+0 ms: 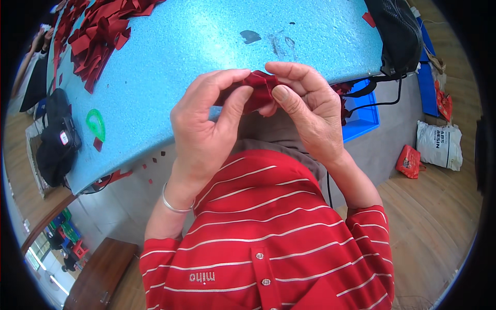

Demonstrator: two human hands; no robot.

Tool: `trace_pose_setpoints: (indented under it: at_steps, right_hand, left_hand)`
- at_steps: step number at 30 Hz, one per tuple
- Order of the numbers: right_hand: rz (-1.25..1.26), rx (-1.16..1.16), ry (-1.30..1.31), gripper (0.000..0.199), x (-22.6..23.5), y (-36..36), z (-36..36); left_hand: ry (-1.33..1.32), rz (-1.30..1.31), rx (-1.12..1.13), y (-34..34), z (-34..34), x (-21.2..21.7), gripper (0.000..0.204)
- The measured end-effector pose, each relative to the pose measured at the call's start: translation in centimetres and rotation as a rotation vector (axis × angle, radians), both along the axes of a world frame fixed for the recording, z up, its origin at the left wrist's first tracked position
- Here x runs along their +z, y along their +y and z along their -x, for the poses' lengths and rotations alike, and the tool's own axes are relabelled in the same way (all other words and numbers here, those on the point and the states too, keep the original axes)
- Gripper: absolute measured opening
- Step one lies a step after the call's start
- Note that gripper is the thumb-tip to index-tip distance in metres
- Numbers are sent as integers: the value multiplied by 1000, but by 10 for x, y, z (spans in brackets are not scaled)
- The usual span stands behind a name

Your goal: Folding red fabric strips into decorative petal shapes at a factory workbench.

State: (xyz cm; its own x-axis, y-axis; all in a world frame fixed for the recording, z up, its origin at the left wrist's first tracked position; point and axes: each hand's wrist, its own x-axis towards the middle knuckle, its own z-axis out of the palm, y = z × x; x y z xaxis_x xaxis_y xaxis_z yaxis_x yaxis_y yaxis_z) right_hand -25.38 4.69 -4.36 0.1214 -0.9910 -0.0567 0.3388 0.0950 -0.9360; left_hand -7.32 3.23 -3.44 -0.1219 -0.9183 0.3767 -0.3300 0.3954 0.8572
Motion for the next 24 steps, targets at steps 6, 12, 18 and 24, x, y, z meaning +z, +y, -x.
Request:
trace_pose_setpoints:
  at_steps: [6,12,18,24]
  right_hand:
    - [-59,-10,81,29,0,-3,8]
    - [-91,13,40,25,0,-4,8]
    - [-76,6,9,25,4,-3,6]
    - [-51,112,110,23,1,-4,14]
  left_hand:
    - [-128,69,-47,0,-3,3,20]
    - [-312,166,-103,-4,-10,16,22]
    - [-419,267,-134,-12,-16,11,20]
    - [-294,100,-124,-16,-14,14,23]
